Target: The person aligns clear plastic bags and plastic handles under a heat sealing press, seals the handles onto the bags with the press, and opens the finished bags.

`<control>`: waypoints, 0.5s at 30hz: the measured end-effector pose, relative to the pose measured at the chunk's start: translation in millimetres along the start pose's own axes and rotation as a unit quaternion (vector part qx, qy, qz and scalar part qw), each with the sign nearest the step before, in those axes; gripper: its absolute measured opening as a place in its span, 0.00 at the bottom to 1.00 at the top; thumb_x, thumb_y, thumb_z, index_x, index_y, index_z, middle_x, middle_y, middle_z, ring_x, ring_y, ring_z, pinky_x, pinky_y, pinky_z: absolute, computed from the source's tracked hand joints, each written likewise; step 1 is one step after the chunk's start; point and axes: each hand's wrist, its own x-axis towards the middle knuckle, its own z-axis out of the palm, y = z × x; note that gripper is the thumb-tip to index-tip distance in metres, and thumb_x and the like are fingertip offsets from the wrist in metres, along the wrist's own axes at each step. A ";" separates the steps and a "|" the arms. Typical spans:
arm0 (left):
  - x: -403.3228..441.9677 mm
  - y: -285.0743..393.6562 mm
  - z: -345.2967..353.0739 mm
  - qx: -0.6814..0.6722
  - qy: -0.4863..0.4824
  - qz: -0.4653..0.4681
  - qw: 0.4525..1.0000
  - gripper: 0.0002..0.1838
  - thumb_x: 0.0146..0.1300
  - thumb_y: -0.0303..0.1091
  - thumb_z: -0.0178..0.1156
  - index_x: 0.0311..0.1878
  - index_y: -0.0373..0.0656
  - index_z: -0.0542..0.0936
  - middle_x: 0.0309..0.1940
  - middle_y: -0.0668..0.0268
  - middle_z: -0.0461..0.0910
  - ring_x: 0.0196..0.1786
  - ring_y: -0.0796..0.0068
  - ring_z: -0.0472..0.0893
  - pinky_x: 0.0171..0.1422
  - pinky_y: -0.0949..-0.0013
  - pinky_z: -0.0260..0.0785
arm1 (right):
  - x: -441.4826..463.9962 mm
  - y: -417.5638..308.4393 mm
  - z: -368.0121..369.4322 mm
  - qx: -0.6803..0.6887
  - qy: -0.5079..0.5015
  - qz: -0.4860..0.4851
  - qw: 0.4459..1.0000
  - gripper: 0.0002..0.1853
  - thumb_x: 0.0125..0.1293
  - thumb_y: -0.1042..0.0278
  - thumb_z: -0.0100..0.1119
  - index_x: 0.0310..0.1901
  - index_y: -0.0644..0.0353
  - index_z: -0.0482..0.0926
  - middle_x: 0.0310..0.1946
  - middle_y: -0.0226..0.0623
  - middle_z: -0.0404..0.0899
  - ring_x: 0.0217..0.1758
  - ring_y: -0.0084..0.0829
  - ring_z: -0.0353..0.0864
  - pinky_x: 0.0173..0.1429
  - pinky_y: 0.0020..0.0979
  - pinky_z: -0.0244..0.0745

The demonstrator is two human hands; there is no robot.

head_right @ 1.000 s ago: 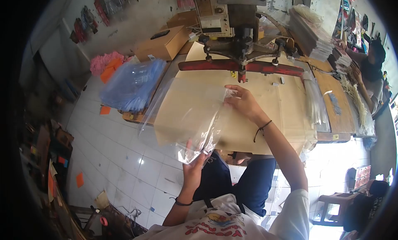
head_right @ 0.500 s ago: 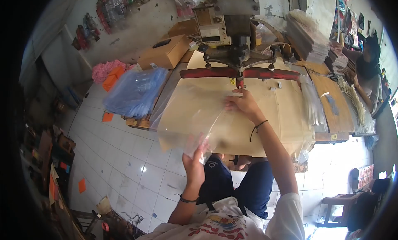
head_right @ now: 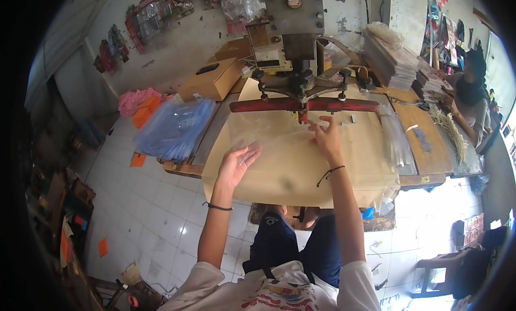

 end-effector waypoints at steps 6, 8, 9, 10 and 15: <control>56.5 5.1 11.3 0.005 -0.017 -0.047 0.999 0.34 0.71 0.18 0.53 0.76 0.29 0.50 0.63 0.37 0.73 0.63 0.46 0.80 0.73 0.50 0.75 | 10.4 13.7 -9.6 0.017 0.105 -0.014 0.994 0.21 0.75 0.62 0.59 0.62 0.64 0.68 0.41 0.43 0.89 0.23 0.25 0.80 0.30 0.28 0.77; 75.0 1.8 19.2 0.008 -0.015 -0.042 0.999 0.34 0.70 0.17 0.53 0.75 0.28 0.51 0.62 0.39 0.74 0.62 0.48 0.81 0.72 0.50 0.76 | 13.0 16.1 -14.7 0.055 0.117 0.001 0.992 0.20 0.75 0.63 0.59 0.61 0.64 0.68 0.41 0.43 0.89 0.22 0.24 0.78 0.28 0.29 0.75; 93.0 -1.2 10.8 0.027 -0.028 -0.031 0.999 0.35 0.70 0.18 0.55 0.75 0.29 0.49 0.63 0.38 0.73 0.62 0.47 0.81 0.73 0.51 0.76 | 13.5 16.1 -16.7 0.074 0.123 0.008 0.990 0.20 0.75 0.63 0.59 0.61 0.64 0.68 0.41 0.44 0.89 0.22 0.24 0.77 0.28 0.29 0.73; 116.5 -7.2 -3.3 0.047 -0.041 -0.021 0.998 0.37 0.70 0.20 0.56 0.76 0.29 0.48 0.63 0.37 0.73 0.62 0.47 0.81 0.73 0.52 0.75 | 12.7 14.5 -17.0 0.040 0.121 -0.002 0.992 0.20 0.75 0.63 0.59 0.61 0.64 0.68 0.41 0.44 0.89 0.22 0.24 0.77 0.28 0.29 0.73; 96.0 -5.6 9.8 0.353 0.084 0.133 0.922 0.38 0.68 0.30 0.65 0.76 0.34 0.58 0.66 0.38 0.71 0.67 0.45 0.76 0.73 0.50 0.72 | 1.6 4.1 -16.5 -0.107 0.111 -0.025 0.988 0.21 0.74 0.60 0.60 0.62 0.63 0.71 0.30 0.38 0.83 0.24 0.24 0.77 0.31 0.31 0.73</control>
